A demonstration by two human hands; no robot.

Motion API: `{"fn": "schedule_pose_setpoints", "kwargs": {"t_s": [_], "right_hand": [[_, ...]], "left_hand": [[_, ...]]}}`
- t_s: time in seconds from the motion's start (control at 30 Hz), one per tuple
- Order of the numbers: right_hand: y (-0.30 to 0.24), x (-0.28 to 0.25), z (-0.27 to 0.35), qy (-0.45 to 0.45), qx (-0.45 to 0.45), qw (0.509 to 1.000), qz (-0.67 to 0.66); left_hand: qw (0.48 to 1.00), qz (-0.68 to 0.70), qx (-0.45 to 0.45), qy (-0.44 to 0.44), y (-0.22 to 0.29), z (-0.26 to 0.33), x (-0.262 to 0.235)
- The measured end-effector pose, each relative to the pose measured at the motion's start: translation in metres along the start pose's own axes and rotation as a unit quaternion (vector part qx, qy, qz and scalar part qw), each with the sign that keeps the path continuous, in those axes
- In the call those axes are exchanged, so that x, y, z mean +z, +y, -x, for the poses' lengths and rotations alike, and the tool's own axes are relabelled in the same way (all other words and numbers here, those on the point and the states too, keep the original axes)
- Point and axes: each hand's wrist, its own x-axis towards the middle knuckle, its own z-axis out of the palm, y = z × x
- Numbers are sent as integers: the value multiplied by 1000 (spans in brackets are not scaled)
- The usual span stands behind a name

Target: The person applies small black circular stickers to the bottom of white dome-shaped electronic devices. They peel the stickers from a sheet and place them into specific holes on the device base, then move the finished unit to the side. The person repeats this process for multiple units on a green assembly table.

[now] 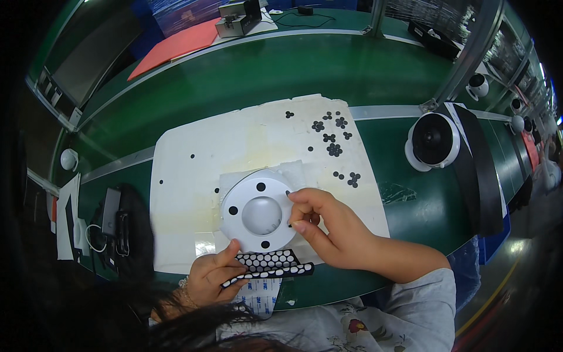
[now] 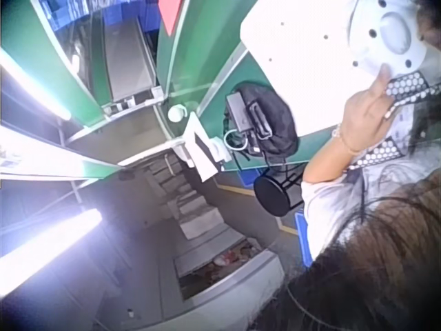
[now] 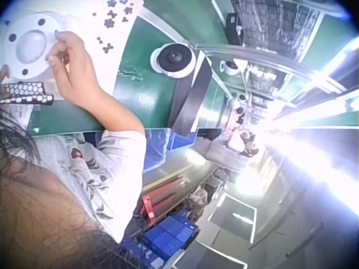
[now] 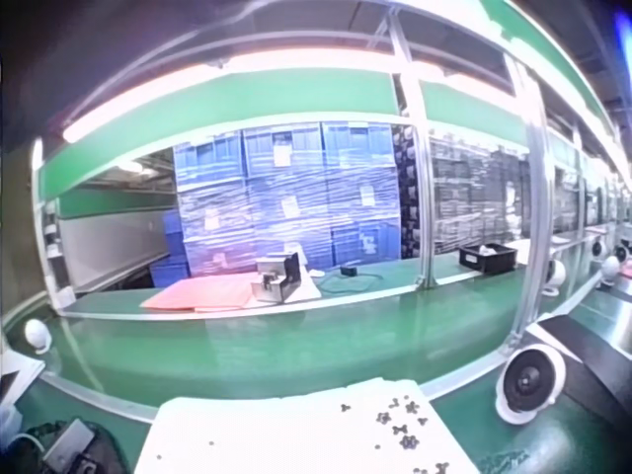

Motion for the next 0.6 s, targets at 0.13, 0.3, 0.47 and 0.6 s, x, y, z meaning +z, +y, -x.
{"fn": "schedule_pose_setpoints", "kwargs": {"t_s": [0.13, 0.3, 0.47, 0.6], "right_hand": [[1, 2, 0, 15, -9, 1000, 0], [-3, -3, 0, 17, -100, 967, 232], [-4, -3, 7, 56, -204, 890, 405], [4, 3, 4, 104, 51, 993, 2]], "left_hand": [[1000, -3, 2, -1, 0, -1, -1], [1000, -9, 2, 2, 2, -1, -1], [1000, -12, 0, 7, 2, 0, 0], [999, -7, 12, 30, -2, 0, 5]]}}
